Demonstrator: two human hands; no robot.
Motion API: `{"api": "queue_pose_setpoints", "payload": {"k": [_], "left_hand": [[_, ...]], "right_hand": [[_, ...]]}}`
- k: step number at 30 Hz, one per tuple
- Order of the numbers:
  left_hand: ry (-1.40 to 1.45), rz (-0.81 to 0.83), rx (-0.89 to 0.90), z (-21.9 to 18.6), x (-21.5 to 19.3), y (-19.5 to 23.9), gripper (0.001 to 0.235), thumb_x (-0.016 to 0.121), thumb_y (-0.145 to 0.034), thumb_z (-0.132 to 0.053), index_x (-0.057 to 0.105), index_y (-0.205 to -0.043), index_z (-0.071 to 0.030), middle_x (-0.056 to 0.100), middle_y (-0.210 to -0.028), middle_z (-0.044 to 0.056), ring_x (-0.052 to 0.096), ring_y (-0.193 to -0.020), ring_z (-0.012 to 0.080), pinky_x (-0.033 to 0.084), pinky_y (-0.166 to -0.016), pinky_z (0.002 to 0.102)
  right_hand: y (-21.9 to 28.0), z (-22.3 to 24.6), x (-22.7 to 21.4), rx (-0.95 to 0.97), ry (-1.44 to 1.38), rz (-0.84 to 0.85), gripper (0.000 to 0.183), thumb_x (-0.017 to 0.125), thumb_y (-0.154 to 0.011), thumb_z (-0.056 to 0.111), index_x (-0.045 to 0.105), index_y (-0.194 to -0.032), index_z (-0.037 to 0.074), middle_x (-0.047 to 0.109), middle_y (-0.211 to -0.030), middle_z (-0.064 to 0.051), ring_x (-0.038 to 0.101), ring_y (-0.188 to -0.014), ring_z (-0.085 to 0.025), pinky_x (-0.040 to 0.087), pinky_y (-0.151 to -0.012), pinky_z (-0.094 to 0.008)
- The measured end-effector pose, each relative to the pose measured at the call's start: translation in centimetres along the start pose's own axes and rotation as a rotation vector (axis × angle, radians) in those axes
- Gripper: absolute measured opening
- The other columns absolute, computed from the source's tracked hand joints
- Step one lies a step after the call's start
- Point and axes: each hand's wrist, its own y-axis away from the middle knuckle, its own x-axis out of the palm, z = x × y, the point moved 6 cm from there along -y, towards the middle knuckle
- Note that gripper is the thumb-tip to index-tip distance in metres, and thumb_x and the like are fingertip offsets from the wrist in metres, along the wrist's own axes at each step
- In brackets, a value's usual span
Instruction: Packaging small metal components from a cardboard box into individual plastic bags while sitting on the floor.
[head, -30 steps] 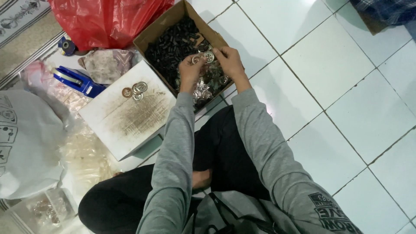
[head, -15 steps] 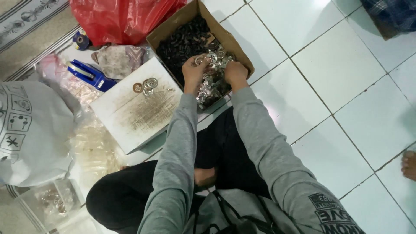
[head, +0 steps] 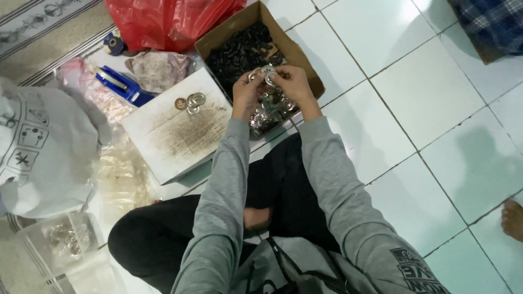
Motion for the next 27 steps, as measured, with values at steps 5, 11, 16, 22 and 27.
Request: {"api": "queue_pose_setpoints", "payload": {"k": [5, 11, 16, 22, 27], "left_hand": [[0.018, -0.008, 0.001, -2.7, -2.4, 1.9, 0.026, 0.082, -0.088, -0.007, 0.070, -0.106, 0.006, 0.065, -0.088, 0.015, 0.074, -0.081, 0.0316, 0.067, -0.073, 0.045], [-0.113, -0.045, 0.071, -7.7, -7.9, 4.0, 0.031, 0.083, -0.087, -0.006, 0.069, -0.112, 0.007, 0.066, -0.094, 0.016, 0.075, -0.085, 0.0312, 0.067, -0.075, 0.042], [-0.414, -0.136, 0.130, -12.2, -15.1, 5.7, 0.030, 0.083, -0.085, -0.006, 0.073, -0.112, 0.001, 0.071, -0.094, 0.016, 0.077, -0.082, 0.0267, 0.067, -0.070, 0.035], [-0.661, -0.305, 0.168, -16.6, -23.5, 6.6, 0.041, 0.081, -0.086, -0.007, 0.065, -0.122, 0.006, 0.073, -0.094, 0.018, 0.076, -0.080, 0.0241, 0.063, -0.069, 0.030], [-0.741, -0.343, 0.166, -17.6, -27.5, 5.3, 0.038, 0.082, -0.083, -0.009, 0.067, -0.116, 0.004, 0.074, -0.083, 0.013, 0.075, -0.071, 0.0194, 0.062, -0.060, 0.028]], "right_hand": [[-0.9, -1.6, 4.5, 0.006, -0.005, 0.083, 0.023, 0.078, -0.097, 0.026, 0.075, -0.108, 0.006, 0.069, -0.080, -0.006, 0.067, -0.070, -0.014, 0.056, -0.058, -0.029], [-0.7, -2.1, 11.9, -0.035, -0.032, 0.147, 0.017, 0.077, -0.096, 0.021, 0.075, -0.104, 0.007, 0.069, -0.082, -0.005, 0.066, -0.071, -0.013, 0.055, -0.056, -0.026], [1.1, 0.3, 19.0, -0.107, 0.057, 0.221, 0.019, 0.078, -0.093, 0.018, 0.075, -0.103, 0.002, 0.070, -0.082, -0.013, 0.070, -0.073, -0.021, 0.056, -0.059, -0.036], [2.7, 1.8, 28.1, -0.016, 0.157, 0.317, 0.019, 0.075, -0.092, 0.026, 0.074, -0.097, 0.007, 0.072, -0.069, -0.006, 0.072, -0.065, -0.018, 0.057, -0.062, -0.033], [1.9, -0.1, 32.7, 0.057, 0.291, 0.293, 0.015, 0.070, -0.094, 0.024, 0.073, -0.099, 0.011, 0.074, -0.075, -0.004, 0.074, -0.065, -0.014, 0.057, -0.061, -0.030]]}}
